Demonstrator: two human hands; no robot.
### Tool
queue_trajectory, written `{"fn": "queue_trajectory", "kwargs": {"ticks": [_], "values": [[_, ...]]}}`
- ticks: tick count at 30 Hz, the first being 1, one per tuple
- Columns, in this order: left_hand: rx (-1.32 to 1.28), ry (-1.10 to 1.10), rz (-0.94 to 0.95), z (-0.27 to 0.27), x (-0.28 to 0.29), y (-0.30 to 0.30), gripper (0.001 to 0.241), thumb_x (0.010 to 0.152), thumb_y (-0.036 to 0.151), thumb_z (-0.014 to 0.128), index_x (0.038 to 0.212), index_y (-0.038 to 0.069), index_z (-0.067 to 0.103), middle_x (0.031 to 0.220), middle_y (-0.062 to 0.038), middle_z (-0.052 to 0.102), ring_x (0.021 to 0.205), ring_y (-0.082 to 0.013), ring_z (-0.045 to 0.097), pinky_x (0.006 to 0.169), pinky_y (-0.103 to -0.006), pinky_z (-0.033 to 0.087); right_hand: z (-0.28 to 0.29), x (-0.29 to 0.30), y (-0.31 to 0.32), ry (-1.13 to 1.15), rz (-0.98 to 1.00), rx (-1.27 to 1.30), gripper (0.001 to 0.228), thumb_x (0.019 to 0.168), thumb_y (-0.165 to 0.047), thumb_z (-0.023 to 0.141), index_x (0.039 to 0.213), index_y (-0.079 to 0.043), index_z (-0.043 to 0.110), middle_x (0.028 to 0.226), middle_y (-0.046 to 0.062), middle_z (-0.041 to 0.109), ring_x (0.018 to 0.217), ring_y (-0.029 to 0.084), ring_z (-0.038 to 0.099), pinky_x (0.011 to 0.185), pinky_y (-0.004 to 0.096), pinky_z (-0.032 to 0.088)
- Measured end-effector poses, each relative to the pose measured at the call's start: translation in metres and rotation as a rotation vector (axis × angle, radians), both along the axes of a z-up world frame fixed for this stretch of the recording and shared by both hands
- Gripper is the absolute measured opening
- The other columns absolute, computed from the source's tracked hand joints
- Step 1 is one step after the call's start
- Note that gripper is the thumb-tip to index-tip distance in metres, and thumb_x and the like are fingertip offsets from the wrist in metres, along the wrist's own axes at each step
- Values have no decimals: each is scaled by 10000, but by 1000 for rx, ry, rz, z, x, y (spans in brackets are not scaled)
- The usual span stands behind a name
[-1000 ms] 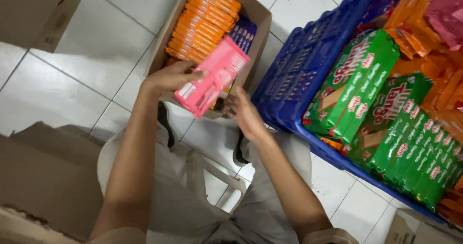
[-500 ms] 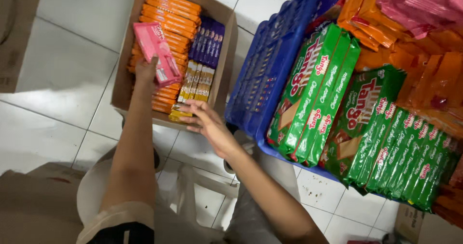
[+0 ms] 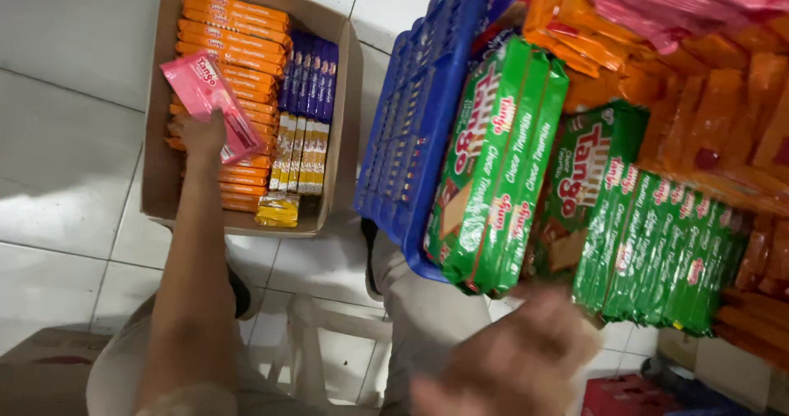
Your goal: The person moves packs of wafer snacks between a cardboard box and a blue plastic crate by hand, organizing them into neat stacks.
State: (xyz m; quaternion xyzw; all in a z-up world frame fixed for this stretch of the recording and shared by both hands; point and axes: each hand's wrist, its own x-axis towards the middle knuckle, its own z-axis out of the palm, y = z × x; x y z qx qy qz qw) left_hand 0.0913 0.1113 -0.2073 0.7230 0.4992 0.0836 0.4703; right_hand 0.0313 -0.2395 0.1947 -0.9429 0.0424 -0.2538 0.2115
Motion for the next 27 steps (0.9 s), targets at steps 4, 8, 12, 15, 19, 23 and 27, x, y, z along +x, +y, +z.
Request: {"fn": "queue_trajectory", "kwargs": {"ticks": [4,8,12,15,19,23,27], "values": [[-94,13,-15,92,22,-15,827,1008,519,559,1546,1,205,1594,-285,-49,1513,-410,65,1203,-503,209,42,54,-3,213,597,79,970,703,-505,857,1470,-153,380,1617,158,188,1565,364,208,1296,524,253],[-7,-415,-278,258,28,-77,465,1030,373,533,1344,56,402,1406,-212,390,1324,-403,415,1031,-513,440,33,63,-10,289,690,102,791,867,-292,830,1505,-135,390,1661,217,109,1579,397,175,1250,457,338],[-8,-456,-419,333,-1,-143,338,1037,371,482,1255,113,490,1213,-70,580,1124,-198,551,969,-333,418,32,62,-17,219,702,224,607,921,-151,749,1464,-130,479,1668,184,77,1569,432,228,1275,500,336],[-240,-444,-494,327,-23,-180,552,900,551,502,1238,115,531,1356,-115,584,1242,-241,576,1024,-391,461,49,58,-22,192,751,344,549,904,-96,699,1420,-116,510,1630,173,266,1541,362,313,1248,501,378],[-563,-541,-562,324,-30,-193,281,983,289,527,1140,58,552,1051,-100,658,854,-192,685,743,-299,543,82,40,-32,135,753,383,438,885,-123,700,1304,-50,594,1516,227,445,1437,354,486,1191,448,464],[-1342,-578,-495,297,-48,-177,329,1073,417,371,869,170,445,762,51,347,661,-100,388,625,-316,416,77,24,-18,45,851,590,419,956,-345,620,1261,-64,562,1476,292,459,1434,417,490,1209,513,468],[-1230,-221,-196,269,-83,-134,547,865,199,548,1410,180,517,1379,-185,620,1223,-358,588,881,-534,509,29,14,25,80,938,725,468,957,-394,630,1294,-92,511,1474,310,455,1413,399,494,1170,477,442]]}}
